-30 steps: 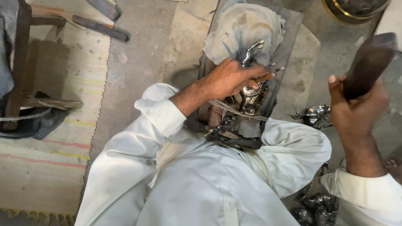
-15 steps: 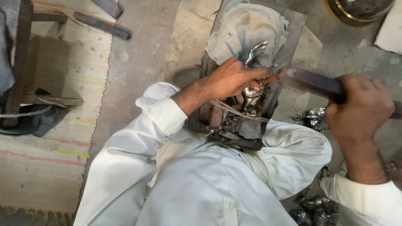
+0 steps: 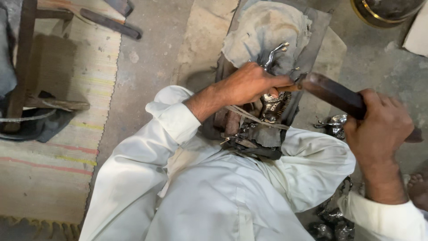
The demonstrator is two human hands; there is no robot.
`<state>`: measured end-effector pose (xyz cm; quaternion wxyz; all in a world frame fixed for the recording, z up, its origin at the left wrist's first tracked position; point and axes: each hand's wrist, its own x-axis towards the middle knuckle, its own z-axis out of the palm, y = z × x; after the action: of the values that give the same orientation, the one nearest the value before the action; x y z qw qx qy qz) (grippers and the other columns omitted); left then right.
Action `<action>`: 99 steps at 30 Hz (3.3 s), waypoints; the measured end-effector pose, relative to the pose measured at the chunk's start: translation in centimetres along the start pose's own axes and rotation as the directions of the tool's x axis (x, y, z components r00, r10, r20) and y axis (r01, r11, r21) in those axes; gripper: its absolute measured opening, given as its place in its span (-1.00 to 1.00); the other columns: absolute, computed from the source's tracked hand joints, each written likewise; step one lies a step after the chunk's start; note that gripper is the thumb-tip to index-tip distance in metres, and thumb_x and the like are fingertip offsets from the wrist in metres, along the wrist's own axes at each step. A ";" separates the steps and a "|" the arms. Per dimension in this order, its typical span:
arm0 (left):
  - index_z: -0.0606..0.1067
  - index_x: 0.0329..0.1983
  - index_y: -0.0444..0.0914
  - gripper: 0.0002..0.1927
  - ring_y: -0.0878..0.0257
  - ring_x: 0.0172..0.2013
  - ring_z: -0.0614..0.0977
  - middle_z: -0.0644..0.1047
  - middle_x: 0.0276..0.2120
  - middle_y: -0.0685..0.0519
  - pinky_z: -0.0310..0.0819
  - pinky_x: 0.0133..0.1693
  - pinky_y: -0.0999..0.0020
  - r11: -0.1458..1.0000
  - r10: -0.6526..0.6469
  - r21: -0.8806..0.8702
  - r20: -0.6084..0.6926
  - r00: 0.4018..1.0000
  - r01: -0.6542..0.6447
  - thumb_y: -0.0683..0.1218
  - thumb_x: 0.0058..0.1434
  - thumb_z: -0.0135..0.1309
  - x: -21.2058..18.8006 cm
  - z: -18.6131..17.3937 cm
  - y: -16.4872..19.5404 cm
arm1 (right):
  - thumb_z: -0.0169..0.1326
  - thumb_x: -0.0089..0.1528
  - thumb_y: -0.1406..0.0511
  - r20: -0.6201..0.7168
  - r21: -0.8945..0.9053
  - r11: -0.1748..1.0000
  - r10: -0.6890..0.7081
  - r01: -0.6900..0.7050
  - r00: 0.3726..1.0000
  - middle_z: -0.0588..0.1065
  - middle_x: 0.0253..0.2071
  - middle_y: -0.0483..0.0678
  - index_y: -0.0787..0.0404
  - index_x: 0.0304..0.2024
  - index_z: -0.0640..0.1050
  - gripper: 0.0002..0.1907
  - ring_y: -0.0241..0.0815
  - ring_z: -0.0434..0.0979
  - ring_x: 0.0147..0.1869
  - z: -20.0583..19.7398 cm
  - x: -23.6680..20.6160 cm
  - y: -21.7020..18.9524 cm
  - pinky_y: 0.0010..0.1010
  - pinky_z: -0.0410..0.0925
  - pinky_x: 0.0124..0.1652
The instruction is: The person sits on the floor with a silver metal animal figurine strapped to a lap board, holds a chisel against the figurine's surface, and strikes the chisel with a wooden mallet to shape and detail the metal, repositioning the chisel and rotating the piece between strikes.
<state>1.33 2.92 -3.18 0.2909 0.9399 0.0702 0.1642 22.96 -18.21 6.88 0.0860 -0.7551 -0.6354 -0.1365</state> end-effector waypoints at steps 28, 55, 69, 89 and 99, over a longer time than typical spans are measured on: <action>0.40 0.13 -0.37 -0.68 0.35 -0.28 0.73 0.65 -0.31 0.00 0.75 -0.25 0.43 0.559 -0.608 -0.825 -0.341 0.717 0.082 -0.27 0.35 0.16 -9.8 1.1 -1.2 | 0.10 0.16 0.52 0.840 0.456 0.042 0.309 -0.889 0.445 0.58 -0.25 0.02 0.43 0.09 0.51 -0.58 -0.22 0.55 -0.31 17.3 -16.0 -3.1 -0.38 0.44 -0.28; 0.49 0.11 -0.19 -0.59 0.21 -0.24 0.80 0.72 -0.26 -0.03 0.66 -0.22 0.32 0.863 -0.387 -0.479 -0.422 0.820 0.160 -0.10 0.22 0.33 -1.5 0.0 0.1 | 0.24 0.18 0.39 0.699 0.679 0.062 0.249 -0.732 0.670 0.50 -0.28 -0.15 0.22 0.14 0.51 -0.54 -0.31 0.52 -0.24 11.3 -7.6 3.7 -0.44 0.40 -0.18; 0.47 0.15 -0.16 -0.56 0.04 -0.16 0.75 0.70 -0.22 -0.06 0.63 -0.21 0.25 0.888 -0.391 -0.422 -0.479 0.786 0.184 -0.06 0.25 0.31 -1.6 0.9 0.4 | 0.29 0.30 0.17 0.264 0.375 0.917 0.037 -0.138 0.964 0.54 -0.36 -0.05 0.25 0.12 0.52 -0.57 -0.24 0.56 -0.39 3.2 6.5 0.7 -0.37 0.40 -0.34; 0.46 0.16 -0.15 -0.56 0.08 -0.17 0.77 0.71 -0.21 0.01 0.63 -0.21 0.25 0.869 -0.425 -0.444 -0.446 0.788 0.218 -0.08 0.24 0.30 -1.4 1.4 0.2 | 0.28 0.15 0.26 0.248 -0.150 0.950 -0.232 0.274 0.940 0.55 -0.34 -0.05 0.07 -0.01 0.53 -0.64 0.03 0.60 -0.29 -2.4 11.9 -0.3 -0.12 0.39 -0.28; 0.47 0.13 -0.16 -0.59 0.04 -0.15 0.74 0.71 -0.21 -0.01 0.63 -0.19 0.22 0.881 -0.414 -0.415 -0.448 0.792 0.225 -0.08 0.24 0.30 -1.6 1.1 0.4 | 0.29 0.08 0.26 0.206 -0.196 0.934 -0.260 0.300 0.943 0.56 -0.31 -0.04 0.07 -0.07 0.53 -0.63 0.07 0.61 -0.26 -2.2 11.7 0.3 -0.11 0.38 -0.27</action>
<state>0.25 1.63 -4.26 0.4423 0.7677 0.2776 0.3714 24.88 -8.00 12.65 -0.0768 -0.6703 -0.7225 -0.1509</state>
